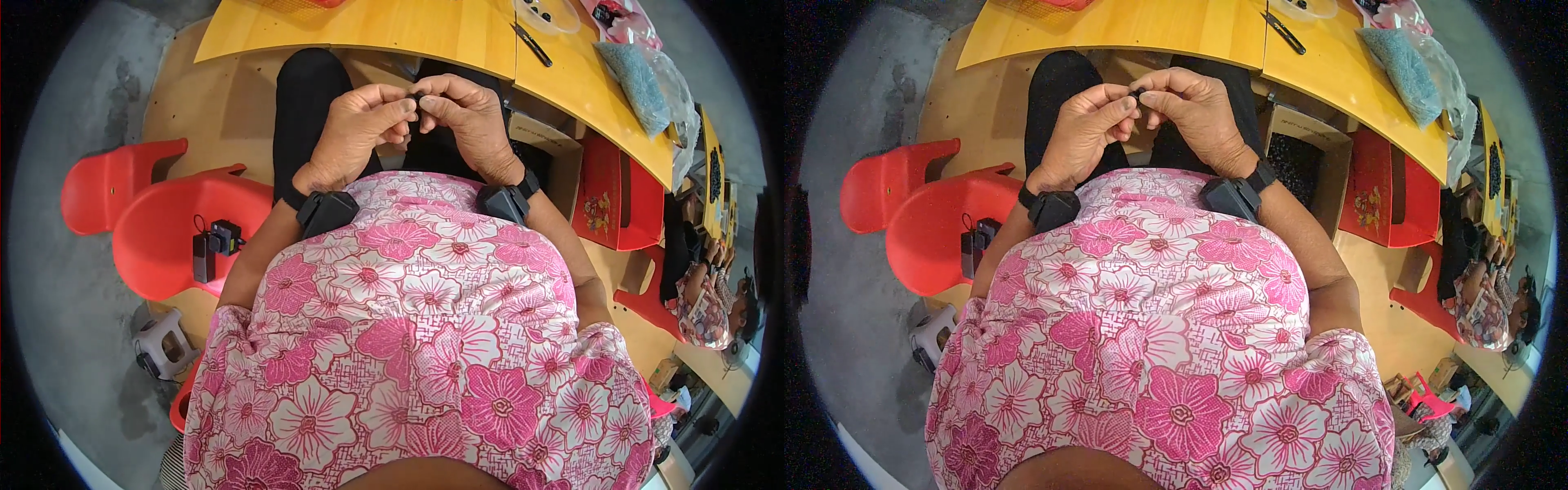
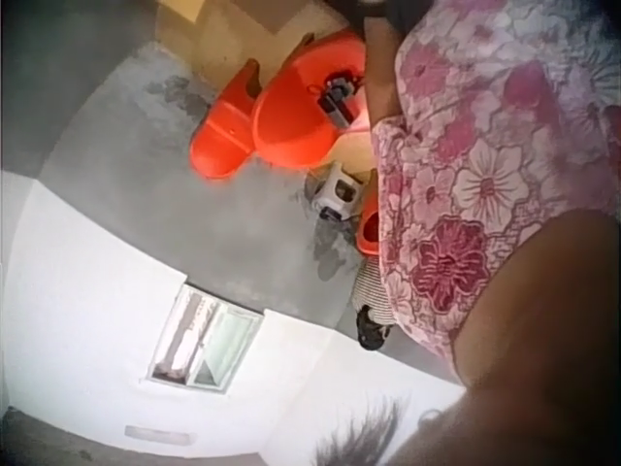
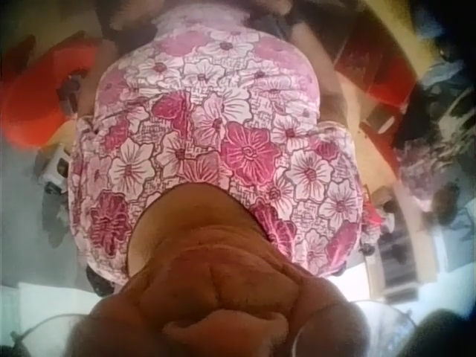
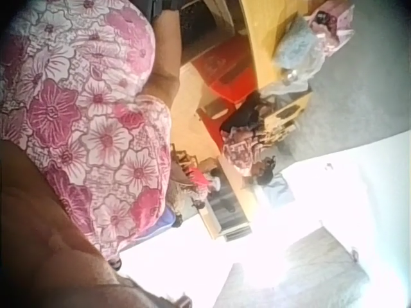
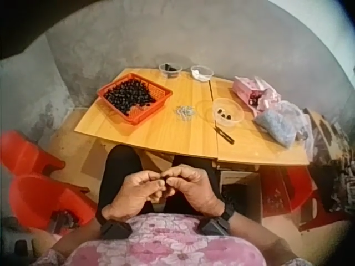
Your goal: The worker is assembling small plastic or rubber components, inserting pins or small parts into black circular bases.
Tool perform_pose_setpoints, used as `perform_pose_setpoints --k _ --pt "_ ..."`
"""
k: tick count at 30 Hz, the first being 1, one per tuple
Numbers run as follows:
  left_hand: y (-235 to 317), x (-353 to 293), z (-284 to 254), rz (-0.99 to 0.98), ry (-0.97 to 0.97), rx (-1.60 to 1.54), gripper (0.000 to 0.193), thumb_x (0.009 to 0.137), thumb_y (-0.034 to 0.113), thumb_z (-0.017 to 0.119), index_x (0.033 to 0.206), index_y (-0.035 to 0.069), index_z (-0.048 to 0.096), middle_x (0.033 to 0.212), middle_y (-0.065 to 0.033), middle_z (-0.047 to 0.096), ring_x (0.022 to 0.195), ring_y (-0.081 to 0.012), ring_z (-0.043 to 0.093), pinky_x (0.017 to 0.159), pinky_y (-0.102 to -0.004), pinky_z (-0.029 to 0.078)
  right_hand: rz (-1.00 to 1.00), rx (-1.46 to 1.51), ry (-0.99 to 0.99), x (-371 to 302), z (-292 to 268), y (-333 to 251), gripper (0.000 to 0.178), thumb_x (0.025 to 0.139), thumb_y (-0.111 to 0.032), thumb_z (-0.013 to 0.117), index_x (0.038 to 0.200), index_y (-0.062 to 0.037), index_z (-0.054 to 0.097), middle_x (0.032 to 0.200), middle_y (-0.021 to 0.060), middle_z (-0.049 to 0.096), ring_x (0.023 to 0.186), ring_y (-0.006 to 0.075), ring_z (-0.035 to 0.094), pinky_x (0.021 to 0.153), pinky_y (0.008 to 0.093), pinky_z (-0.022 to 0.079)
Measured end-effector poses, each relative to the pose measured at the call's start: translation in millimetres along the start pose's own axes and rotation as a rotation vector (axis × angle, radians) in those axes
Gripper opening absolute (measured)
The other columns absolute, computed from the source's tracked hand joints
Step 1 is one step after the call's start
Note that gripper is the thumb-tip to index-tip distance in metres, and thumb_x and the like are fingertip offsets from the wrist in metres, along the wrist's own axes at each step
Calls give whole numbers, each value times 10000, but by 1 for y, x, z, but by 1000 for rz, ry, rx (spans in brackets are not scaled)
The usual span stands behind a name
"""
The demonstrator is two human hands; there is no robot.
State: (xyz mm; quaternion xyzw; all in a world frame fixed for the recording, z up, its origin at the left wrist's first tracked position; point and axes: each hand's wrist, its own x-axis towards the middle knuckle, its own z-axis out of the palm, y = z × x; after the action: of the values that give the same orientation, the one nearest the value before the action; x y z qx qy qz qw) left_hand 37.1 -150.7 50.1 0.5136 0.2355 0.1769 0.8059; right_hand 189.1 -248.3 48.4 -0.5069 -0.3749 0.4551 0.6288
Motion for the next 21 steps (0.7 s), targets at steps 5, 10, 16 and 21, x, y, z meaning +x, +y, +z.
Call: perform_pose_setpoints --k 5,10,16,21 --pt "-3 -5 -5 -59 -47 -99 176 911 155 567 1016 16 585 845 -26 605 691 -58 536 618 -194 452 -18 46 -71 -3 1 0 144 880 -34 561 995 21 629 806 33 623 652 75 569 611 194 485" --pt "-2 -6 -6 -47 -66 -95 180 914 149 561 1032 14 585 854 -29 609 699 -58 536 629 -197 457 -13 29 -54 -2 1 0 151 877 -26 562 1004 16 633 806 39 627 665 77 575 622 197 489" --pt "-1 -6 -7 -7 -52 -35 211 912 124 557 1081 -1 577 881 -42 620 710 -58 542 642 -201 471 -30 11 -26 -2 1 -1 162 874 -14 564 1016 13 636 815 49 637 693 80 597 649 198 505" --pt "3 -8 -3 15 -41 -8 196 907 115 561 1062 -2 583 846 -27 608 707 -58 543 636 -199 473 -23 76 -16 -4 2 -2 172 876 -9 559 1031 19 627 822 52 638 702 87 602 658 205 511"
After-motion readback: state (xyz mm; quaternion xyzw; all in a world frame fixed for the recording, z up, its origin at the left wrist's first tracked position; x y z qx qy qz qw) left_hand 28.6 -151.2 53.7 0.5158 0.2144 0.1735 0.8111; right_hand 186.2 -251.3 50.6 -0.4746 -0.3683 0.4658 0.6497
